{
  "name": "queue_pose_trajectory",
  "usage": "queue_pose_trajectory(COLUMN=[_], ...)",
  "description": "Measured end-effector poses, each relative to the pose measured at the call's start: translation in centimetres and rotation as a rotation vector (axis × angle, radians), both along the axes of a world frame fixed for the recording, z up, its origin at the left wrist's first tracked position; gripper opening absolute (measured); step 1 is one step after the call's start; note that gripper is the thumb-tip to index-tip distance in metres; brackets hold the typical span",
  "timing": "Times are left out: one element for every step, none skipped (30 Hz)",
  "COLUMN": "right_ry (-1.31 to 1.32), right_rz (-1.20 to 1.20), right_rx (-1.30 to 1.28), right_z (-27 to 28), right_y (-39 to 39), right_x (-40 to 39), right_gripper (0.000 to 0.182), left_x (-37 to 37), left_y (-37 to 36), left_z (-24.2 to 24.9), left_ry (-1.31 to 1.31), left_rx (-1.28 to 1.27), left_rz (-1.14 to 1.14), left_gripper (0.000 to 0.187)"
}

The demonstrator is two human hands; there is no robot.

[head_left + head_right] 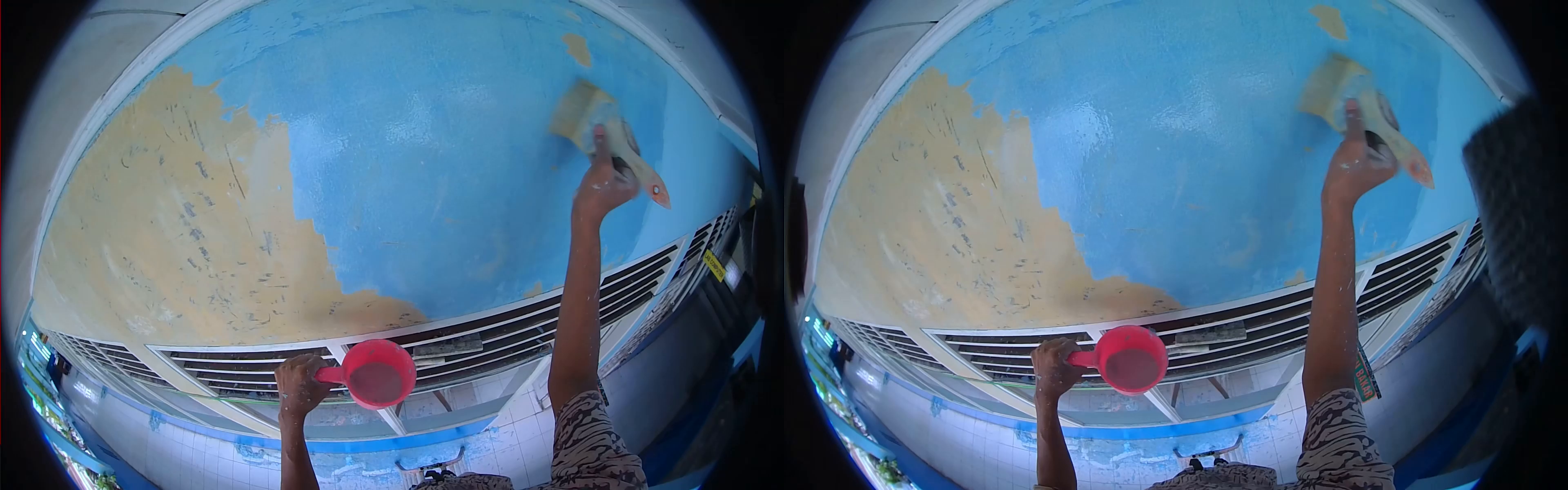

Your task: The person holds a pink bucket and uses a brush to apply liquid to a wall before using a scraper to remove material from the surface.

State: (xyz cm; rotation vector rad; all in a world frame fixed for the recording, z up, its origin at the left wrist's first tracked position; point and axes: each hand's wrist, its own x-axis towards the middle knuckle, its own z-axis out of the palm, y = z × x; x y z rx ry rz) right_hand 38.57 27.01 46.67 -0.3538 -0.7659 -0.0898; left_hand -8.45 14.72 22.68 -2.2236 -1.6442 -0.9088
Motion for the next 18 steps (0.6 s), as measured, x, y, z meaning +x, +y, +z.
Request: queue_pose_trajectory(right_ry=[0.039, 0.078, -0.078, -0.235, -0.412, -0.589, -0.71, -0.89, -1.067, -1.068, -1.178, -1.281, -1.119, -0.954, -0.663, -0.361, -0.249, -0.253], right_rz=[-0.272, -0.545, -0.594, -0.643, -0.787, -0.93, -0.805, -0.73, -0.647, -0.651, -0.473, -0.29, -0.187, -0.087, -0.181, -0.112, -0.273, -0.269], right_rx=[0.024, 0.046, 0.119, 0.195, 0.166, 0.131, 0.066, 0.088, 0.101, 0.098, 0.064, 0.029, 0.017, 0.006, 0.103, 0.044, 0.122, 0.129], right_z=[0.7, 1.0, 0.6, -0.2, -1.9, -4.0, -5.2, -6.4, -7.1, -7.1, -6.9, -6.5, -5.0, -2.9, -1.1, 3.9, 5.6, 6.3], right_y=[-0.2, -0.2, 0.8, 2.3, 3.1, 2.6, 0.3, -1.2, -2.1, -2.4, -2.8, -3.3, -3.7, -3.2, -1.2, -1.3, -0.5, -0.2], right_x=[0.8, 1.0, 0.5, -0.4, -2.0, -4.3, -7.6, -9.5, -10.4, -10.1, -9.7, -9.1, -8.1, -6.8, -5.6, -2.4, -1.5, -1.9], right_gripper=[0.037, 0.036, 0.033, 0.03, 0.031, 0.032, 0.037, 0.041, 0.045, 0.045, 0.042, 0.039, 0.035, 0.032, 0.034, 0.036, 0.035, 0.035], left_x=[-0.3, -0.3, -0.6, -1.0, -1.5, -2.3, -2.5, -2.5, -2.6, -2.7, -2.8, -2.8, -2.8, -2.9, -2.8, -2.9, -2.9, -2.7], left_y=[0.1, 0.3, 0.8, 1.3, 1.7, 2.6, 3.0, 3.5, 3.9, 4.2, 4.3, 4.5, 4.5, 4.7, 4.8, 4.7, 4.7, 4.3], left_z=[1.0, 2.0, 2.6, 3.2, 3.7, 3.5, 3.7, 4.0, 4.2, 4.3, 4.4, 4.4, 4.4, 4.4, 4.3, 4.0, 4.0, 4.2], left_ry=[0.032, 0.009, 0.006, 0.044, 0.084, 0.069, 0.068, 0.035, 0.004, 0.002, 0.0, 0.013, 0.025, 0.027, 0.024, 0.025, 0.026, 0.027], left_rx=[-0.003, -0.003, -0.001, -0.009, -0.017, 0.059, 0.061, 0.084, 0.101, 0.106, 0.105, 0.103, 0.101, 0.114, 0.115, 0.125, 0.146, 0.128], left_rz=[0.013, 0.018, 0.018, 0.038, 0.057, -0.001, -0.007, -0.024, -0.042, -0.061, -0.065, -0.062, -0.059, -0.063, -0.067, -0.066, -0.059, -0.054], left_gripper=[0.02, 0.021, 0.021, 0.022, 0.022, 0.023, 0.023, 0.023, 0.023, 0.022, 0.022, 0.022, 0.022, 0.022, 0.022, 0.023, 0.023, 0.023])
